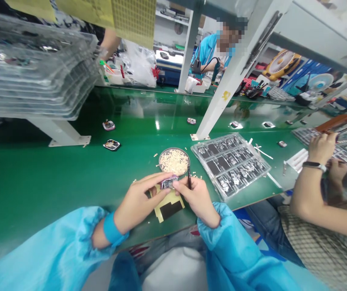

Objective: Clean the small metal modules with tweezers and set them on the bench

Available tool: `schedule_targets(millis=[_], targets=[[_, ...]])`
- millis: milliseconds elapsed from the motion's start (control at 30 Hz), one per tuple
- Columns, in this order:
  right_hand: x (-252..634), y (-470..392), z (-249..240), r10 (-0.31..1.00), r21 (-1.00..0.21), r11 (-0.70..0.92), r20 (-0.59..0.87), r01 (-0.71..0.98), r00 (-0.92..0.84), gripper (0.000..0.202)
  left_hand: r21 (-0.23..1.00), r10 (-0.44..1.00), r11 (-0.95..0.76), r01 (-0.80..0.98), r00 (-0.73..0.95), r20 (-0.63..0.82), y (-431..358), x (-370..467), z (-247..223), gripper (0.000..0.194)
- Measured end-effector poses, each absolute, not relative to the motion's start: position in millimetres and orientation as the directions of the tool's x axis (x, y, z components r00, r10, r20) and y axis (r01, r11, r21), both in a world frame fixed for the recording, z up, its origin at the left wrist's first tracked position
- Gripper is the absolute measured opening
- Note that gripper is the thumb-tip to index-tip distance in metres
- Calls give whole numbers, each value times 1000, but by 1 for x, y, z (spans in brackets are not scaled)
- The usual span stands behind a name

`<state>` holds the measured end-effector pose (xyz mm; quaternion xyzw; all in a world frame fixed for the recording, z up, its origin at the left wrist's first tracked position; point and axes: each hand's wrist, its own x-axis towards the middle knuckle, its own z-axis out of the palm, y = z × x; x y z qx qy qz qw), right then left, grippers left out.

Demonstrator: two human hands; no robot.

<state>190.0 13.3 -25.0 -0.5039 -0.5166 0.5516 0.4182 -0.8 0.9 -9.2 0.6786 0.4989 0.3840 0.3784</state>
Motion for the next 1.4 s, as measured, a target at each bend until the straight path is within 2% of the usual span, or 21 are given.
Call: schedule_targets(millis=[67,133,267,367,600,900,1000,1133,1233,1400], targets=[[189,13,-25,985,-992,-105,-113,66,-130,32,889,969,-224,399,190,159,0,-1,-8,35],[187,14,-23,992,-995,-78,-84,58,-96,27,921,980,-162,353,166,109,1,-1,-9,37],[186,15,-17,991,-997,-73,-71,-10,-115,34,995,982,27,101,181,-45,3,0,-14,47],[187,16,-16,986,-996,-81,-76,-27,-151,33,998,978,57,15,198,-59,5,-1,-16,47],[190,19,-24,973,-994,-53,-30,-95,-227,33,999,978,27,25,205,-31,5,-1,-18,46],[188,17,-24,989,-996,-56,-46,-73,-141,34,999,979,36,-3,199,-35,4,-1,-15,45],[187,15,-26,989,-996,-59,-48,-72,-141,31,1000,983,21,18,180,-24,3,1,-14,41],[182,13,-25,985,-995,-42,-27,-85,-169,28,997,984,-79,7,163,77,2,4,-13,28],[179,12,-22,977,-997,-37,-21,-71,-214,28,989,974,-133,59,195,119,0,5,-13,23],[178,11,-20,986,-1000,9,12,-20,-168,28,957,975,-134,258,209,80,-3,5,-12,28]])
